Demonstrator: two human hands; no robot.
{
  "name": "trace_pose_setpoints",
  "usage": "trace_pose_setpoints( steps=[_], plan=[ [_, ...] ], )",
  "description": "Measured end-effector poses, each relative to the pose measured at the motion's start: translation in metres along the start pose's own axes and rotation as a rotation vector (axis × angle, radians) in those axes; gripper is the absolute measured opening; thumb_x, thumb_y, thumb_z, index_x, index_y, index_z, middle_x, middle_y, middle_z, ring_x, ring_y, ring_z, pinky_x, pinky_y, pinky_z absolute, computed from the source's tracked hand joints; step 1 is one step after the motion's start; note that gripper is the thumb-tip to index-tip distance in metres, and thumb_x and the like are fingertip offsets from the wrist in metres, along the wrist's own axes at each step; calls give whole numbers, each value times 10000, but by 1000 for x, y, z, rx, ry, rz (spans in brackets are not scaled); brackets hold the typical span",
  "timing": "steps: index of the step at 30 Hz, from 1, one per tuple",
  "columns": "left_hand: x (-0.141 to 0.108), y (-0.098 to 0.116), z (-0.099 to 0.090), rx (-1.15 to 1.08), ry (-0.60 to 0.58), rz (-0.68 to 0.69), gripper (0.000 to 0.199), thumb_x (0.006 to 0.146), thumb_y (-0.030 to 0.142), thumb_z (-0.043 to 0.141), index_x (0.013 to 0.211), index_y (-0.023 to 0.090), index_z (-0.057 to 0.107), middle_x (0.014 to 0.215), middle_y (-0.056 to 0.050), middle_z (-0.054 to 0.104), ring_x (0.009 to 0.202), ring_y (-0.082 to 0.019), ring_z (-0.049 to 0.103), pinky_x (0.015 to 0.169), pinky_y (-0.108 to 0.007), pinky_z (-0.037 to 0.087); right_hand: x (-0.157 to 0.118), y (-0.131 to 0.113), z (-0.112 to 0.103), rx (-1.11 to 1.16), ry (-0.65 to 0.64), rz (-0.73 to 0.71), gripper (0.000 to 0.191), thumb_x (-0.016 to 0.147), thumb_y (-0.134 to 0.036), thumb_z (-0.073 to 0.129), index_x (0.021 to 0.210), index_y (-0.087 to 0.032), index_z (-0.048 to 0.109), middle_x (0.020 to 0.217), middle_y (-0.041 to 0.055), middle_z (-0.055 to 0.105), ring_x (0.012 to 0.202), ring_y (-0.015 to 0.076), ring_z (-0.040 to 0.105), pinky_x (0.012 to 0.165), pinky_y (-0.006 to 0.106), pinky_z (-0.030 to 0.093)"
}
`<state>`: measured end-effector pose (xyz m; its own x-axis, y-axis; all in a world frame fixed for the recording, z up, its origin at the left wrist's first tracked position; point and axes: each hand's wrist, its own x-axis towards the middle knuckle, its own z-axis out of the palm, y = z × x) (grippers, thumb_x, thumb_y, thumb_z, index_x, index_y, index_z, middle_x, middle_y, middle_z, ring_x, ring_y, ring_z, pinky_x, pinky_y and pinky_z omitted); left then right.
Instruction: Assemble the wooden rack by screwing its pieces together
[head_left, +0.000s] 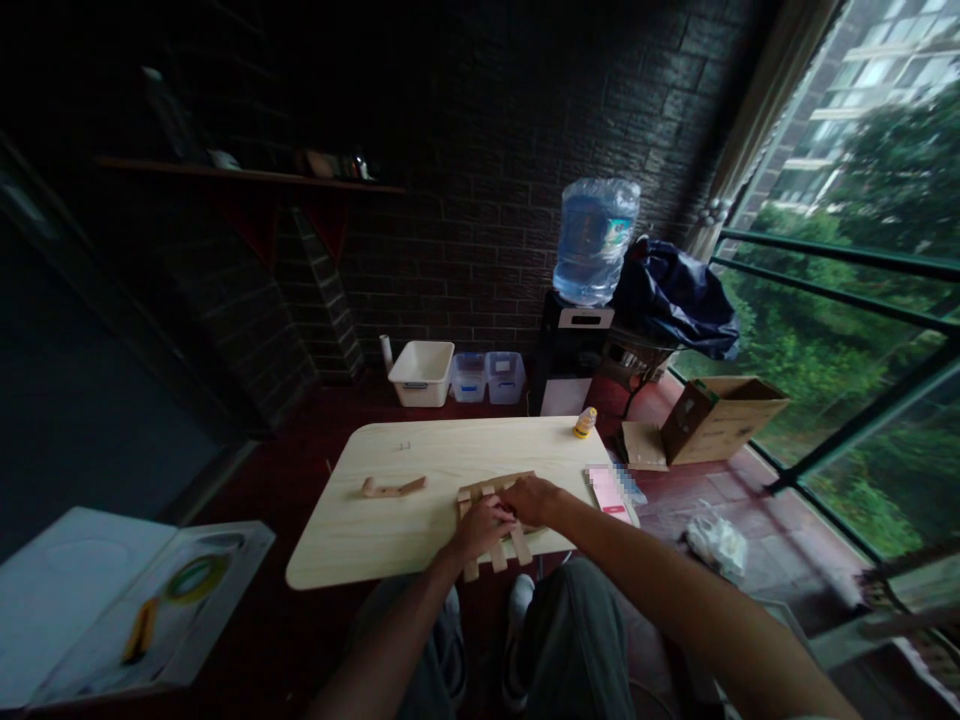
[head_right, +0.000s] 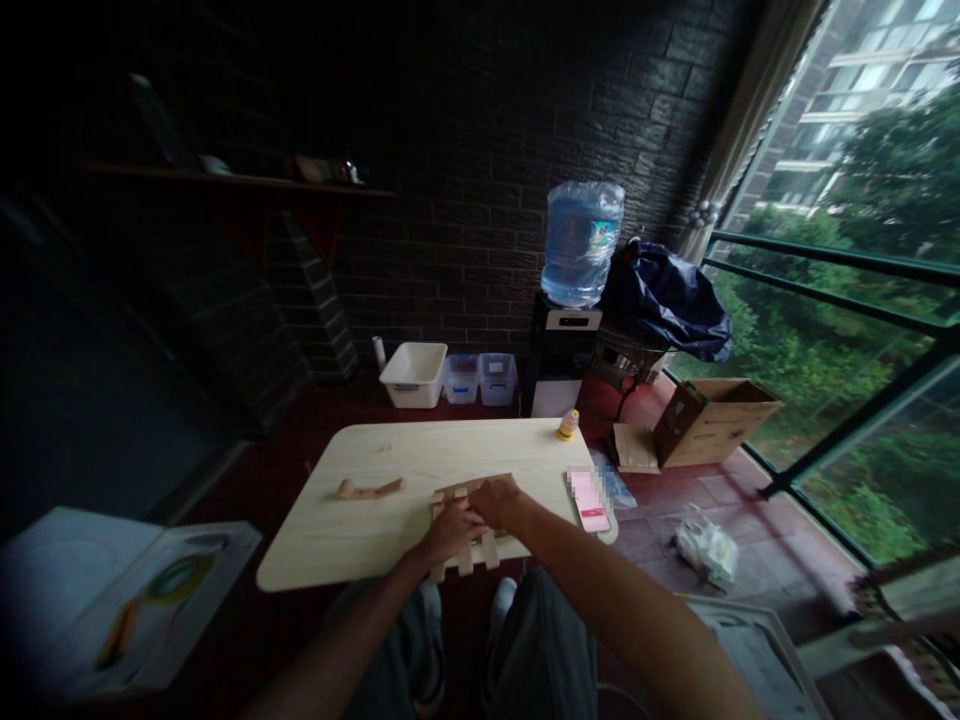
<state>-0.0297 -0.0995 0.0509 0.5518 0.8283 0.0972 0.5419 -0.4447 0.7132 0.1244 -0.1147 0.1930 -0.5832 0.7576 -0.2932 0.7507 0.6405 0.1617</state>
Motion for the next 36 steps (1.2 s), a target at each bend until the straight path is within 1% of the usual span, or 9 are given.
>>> trace_pose_setpoints(
  steps=[6, 10, 12, 15, 18, 20, 25, 32, 36],
  plan=[
    [0, -2, 2, 18, 4, 7, 111, 845, 337, 735, 824, 260, 813, 1085, -19, 727, 1042, -190, 630, 950, -322, 503, 3, 4, 12, 15, -30, 6, 297, 956, -248, 545, 1194, -142, 688, 1079, 157, 768, 953, 287, 735, 741, 379, 575],
    [1, -5, 4, -2, 11, 15, 93, 841, 316, 748, 825, 246, 808, 1105, -27, 730, 1065, -196, 637, 972, -330, 500, 3, 4, 23, -9, -10, -20, 226, 953, -238, 564, 1063, -130, 730, 1046, 161, 763, 952, 295, 720, 770, 385, 559],
    [1, -6, 4, -14, 9, 23, 95, 848, 321, 747, 843, 247, 807, 1135, -28, 729, 1086, -197, 637, 988, -337, 499, 1, 3, 28, -41, 25, 21, 196, 949, -224, 571, 977, -137, 744, 1041, 157, 759, 935, 286, 712, 781, 379, 550],
    [1, -7, 5, -26, 10, 15, 81, 839, 316, 756, 843, 247, 800, 1146, -28, 730, 1109, -200, 634, 1008, -343, 497, 0, -2, 31, -61, 45, 101, 184, 934, -199, 579, 951, -133, 750, 1047, 162, 752, 926, 278, 700, 766, 363, 544],
    [1, -11, 7, -48, 17, 16, 58, 828, 271, 755, 849, 234, 794, 1148, -32, 728, 1105, -194, 642, 1026, -343, 494, 2, -8, 27, -35, 9, 139, 198, 916, -174, 575, 988, -116, 750, 1005, 171, 757, 885, 270, 704, 709, 337, 538],
    [1, -12, 9, -68, 18, 28, 68, 829, 239, 739, 869, 228, 793, 1152, -32, 724, 1085, -183, 653, 1028, -335, 494, 3, -10, 20, 6, -7, 154, 218, 913, -217, 589, 1024, -117, 748, 971, 163, 765, 857, 269, 715, 677, 323, 533],
    [-1, -9, 8, -71, 32, 42, 109, 862, 288, 708, 878, 223, 794, 1128, -42, 719, 1013, -178, 664, 977, -332, 518, -3, -7, 3, 63, -27, 98, 265, 889, -228, 625, 1119, -147, 729, 1032, 144, 780, 921, 290, 739, 727, 346, 553],
    [0, -4, 1, 40, -26, 70, 144, 882, 296, 670, 821, 244, 790, 1001, -32, 726, 1053, -205, 631, 983, -346, 498, -11, -8, 0, 41, -15, 36, 317, 915, -244, 601, 1163, -81, 712, 1034, 196, 773, 952, 307, 734, 743, 377, 583],
    [3, -9, 3, 31, -5, 47, 101, 858, 259, 696, 831, 231, 789, 1059, -34, 738, 1060, -200, 642, 992, -334, 496, -8, -7, -2, 91, -15, 64, 281, 909, -246, 622, 1109, -92, 745, 1018, 184, 776, 937, 304, 733, 755, 360, 573]
  ],
)
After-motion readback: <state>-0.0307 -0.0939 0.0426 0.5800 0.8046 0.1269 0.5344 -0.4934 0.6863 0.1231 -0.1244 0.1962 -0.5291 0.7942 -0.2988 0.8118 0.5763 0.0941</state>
